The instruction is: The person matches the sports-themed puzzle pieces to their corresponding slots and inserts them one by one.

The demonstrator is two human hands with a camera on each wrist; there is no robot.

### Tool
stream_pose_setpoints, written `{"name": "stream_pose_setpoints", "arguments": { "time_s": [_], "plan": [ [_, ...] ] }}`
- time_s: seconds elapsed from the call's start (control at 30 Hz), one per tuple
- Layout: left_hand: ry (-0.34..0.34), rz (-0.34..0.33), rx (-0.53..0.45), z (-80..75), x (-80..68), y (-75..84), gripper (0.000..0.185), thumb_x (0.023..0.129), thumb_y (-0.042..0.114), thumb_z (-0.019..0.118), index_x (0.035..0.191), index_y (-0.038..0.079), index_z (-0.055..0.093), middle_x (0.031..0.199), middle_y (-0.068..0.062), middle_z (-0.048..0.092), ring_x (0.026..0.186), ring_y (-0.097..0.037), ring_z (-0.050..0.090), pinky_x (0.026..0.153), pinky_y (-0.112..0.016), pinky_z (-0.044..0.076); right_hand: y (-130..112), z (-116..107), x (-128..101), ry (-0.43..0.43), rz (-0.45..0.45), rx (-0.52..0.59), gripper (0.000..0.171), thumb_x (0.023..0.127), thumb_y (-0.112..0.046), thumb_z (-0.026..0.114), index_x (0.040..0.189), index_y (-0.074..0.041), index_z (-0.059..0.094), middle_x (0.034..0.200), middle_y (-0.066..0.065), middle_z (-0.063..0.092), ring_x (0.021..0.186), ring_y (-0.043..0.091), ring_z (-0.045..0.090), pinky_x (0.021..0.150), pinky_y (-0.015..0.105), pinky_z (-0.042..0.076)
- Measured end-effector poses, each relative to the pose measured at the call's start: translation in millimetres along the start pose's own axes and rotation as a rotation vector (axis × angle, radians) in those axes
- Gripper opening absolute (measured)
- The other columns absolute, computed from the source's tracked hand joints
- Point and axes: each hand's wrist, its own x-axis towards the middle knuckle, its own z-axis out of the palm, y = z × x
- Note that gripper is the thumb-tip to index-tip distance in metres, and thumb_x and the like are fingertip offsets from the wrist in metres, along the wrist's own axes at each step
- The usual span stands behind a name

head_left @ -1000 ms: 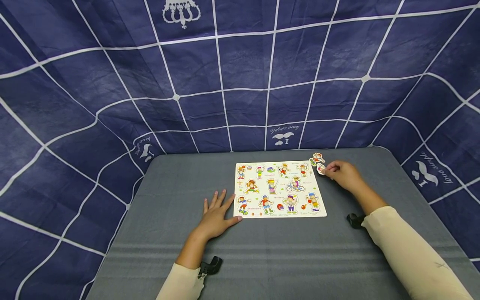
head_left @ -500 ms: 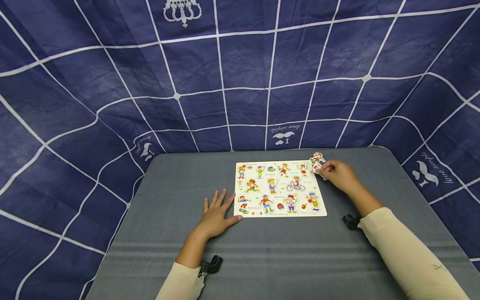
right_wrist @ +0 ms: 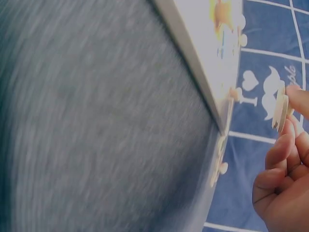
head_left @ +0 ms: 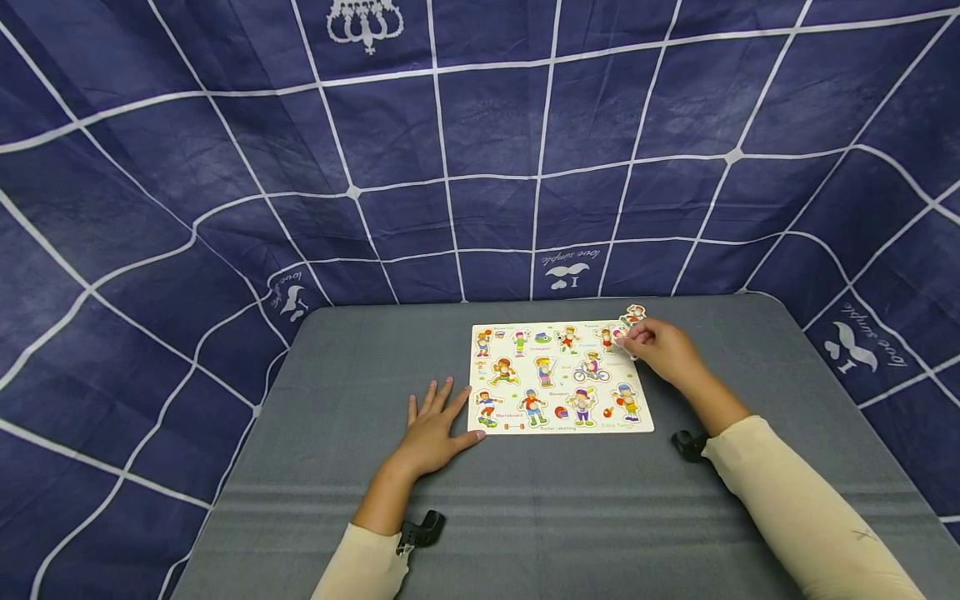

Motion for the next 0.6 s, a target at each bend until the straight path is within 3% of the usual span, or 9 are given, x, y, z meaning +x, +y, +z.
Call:
{"name": "stream_pose_setpoints", "arguments": {
  "time_s": [0.6],
  "plan": [
    [-0.028,-0.016,-0.001,-1.6,0.0,0.0,0.084,0.09,0.064,0.064,0.16,0.03,0.033,0.171,-0.009,0.016,0.159,-0.036,0.003,0.123,-0.067,-0.005,-30,18,7,-0.039,-0.006,0.001,0.019,0.093,-0.022,0.073,0.094,-0.005,0.066,0.079,0.003,0.06,0.069,0.013,0.052,0.06,0.022,0.043]
  ]
}}
